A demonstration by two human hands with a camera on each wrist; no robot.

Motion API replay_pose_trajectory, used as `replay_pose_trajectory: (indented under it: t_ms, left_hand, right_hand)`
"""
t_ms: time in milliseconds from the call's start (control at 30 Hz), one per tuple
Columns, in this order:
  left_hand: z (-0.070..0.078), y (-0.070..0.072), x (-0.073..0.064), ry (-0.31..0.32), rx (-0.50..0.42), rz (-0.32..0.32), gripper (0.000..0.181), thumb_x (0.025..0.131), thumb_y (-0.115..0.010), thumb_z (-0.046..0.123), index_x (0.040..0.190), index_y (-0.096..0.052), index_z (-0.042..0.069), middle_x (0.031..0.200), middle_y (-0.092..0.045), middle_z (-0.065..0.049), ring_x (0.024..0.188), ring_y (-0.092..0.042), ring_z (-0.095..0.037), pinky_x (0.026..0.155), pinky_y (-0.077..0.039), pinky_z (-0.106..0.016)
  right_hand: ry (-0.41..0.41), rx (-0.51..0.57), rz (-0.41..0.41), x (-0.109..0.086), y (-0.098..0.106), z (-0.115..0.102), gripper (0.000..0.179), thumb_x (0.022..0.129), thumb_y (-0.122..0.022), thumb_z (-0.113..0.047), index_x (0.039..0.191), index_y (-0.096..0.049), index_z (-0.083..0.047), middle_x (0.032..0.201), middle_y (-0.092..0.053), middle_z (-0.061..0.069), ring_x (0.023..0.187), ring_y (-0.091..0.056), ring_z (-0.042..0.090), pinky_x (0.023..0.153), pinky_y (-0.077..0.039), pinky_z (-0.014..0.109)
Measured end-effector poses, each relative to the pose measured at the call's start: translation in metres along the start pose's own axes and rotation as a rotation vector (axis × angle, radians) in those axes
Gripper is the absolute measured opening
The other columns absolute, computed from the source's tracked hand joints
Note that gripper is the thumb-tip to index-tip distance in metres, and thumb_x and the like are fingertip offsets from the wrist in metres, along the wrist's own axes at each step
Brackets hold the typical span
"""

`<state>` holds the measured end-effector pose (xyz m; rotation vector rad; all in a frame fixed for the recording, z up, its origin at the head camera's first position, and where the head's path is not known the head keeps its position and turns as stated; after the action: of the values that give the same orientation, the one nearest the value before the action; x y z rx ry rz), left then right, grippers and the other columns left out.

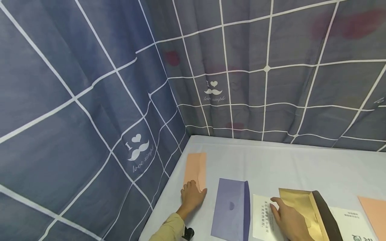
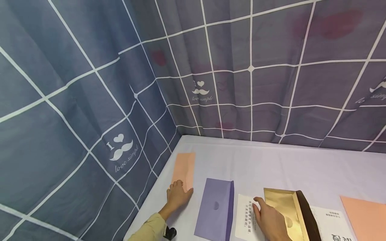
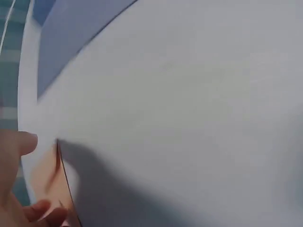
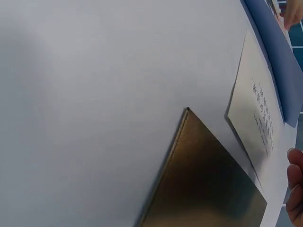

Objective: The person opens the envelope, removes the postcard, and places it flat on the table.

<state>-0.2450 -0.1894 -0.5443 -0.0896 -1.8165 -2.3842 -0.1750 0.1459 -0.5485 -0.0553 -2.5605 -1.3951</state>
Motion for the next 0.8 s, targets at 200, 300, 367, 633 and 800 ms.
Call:
replay_pose_trajectory:
  t_ms: [200,300,367,633,800]
  left_hand:
    - [-0.011,-0.004,0.035,0.152,-0.066,0.051,0.044,0.077,-0.074,0.04,0.081,-0.059,0.0,0.08,-0.052,-0.013,0.08,-0.051,-0.034,0.071,-0.038,-0.05]
    - [-0.009,-0.006,0.042,0.179,-0.044,0.037,0.042,0.076,-0.075,0.04,0.072,-0.058,0.002,0.077,-0.053,-0.013,0.08,-0.052,-0.034,0.073,-0.039,-0.05]
    - [-0.007,-0.004,0.045,0.197,-0.055,0.029,0.04,0.076,-0.075,0.038,0.064,-0.057,0.005,0.073,-0.054,-0.011,0.078,-0.053,-0.033,0.073,-0.039,-0.05]
    - [0.005,0.002,0.047,0.307,-0.482,-0.109,0.041,0.082,-0.07,0.032,0.052,-0.048,0.016,0.052,-0.047,0.004,0.052,-0.046,-0.015,0.056,-0.041,-0.035]
    - [0.037,0.015,0.047,0.281,-0.737,-0.099,0.036,0.086,-0.07,0.031,0.059,-0.056,0.013,0.047,-0.042,0.009,0.04,-0.036,-0.006,0.038,-0.03,-0.02]
  right_hand:
    - [-0.041,-0.012,-0.004,-0.009,0.002,0.007,0.027,0.091,-0.062,-0.014,0.11,-0.059,0.005,0.05,-0.039,-0.008,0.038,-0.036,0.007,0.036,-0.031,0.021]
    - [-0.067,-0.017,-0.028,-0.01,0.0,0.01,0.027,0.092,-0.062,-0.015,0.11,-0.059,0.005,0.051,-0.04,-0.008,0.039,-0.037,0.008,0.038,-0.032,0.023]
    - [-0.076,-0.017,-0.04,-0.01,-0.001,0.011,0.027,0.092,-0.061,-0.015,0.111,-0.059,0.005,0.05,-0.04,-0.007,0.039,-0.038,0.008,0.038,-0.032,0.023]
    - [-0.046,0.066,-0.009,0.001,0.0,-0.014,0.022,0.09,-0.065,-0.013,0.108,-0.063,0.0,0.057,-0.043,-0.009,0.043,-0.037,0.005,0.04,-0.033,0.021]
    - [-0.093,0.469,-0.089,0.027,-0.003,-0.057,0.032,0.094,-0.062,-0.02,0.118,-0.059,0.001,0.078,-0.062,0.001,0.062,-0.058,0.012,0.053,-0.048,0.023]
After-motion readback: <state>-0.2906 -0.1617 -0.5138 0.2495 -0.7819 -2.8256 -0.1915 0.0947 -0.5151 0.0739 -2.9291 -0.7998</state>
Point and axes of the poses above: each hand's wrist, its own x-axis towards the middle knuckle, its own y-axis out of the back of the hand, z = x × y, the point moved 3 cm from there along x, towards the middle knuckle
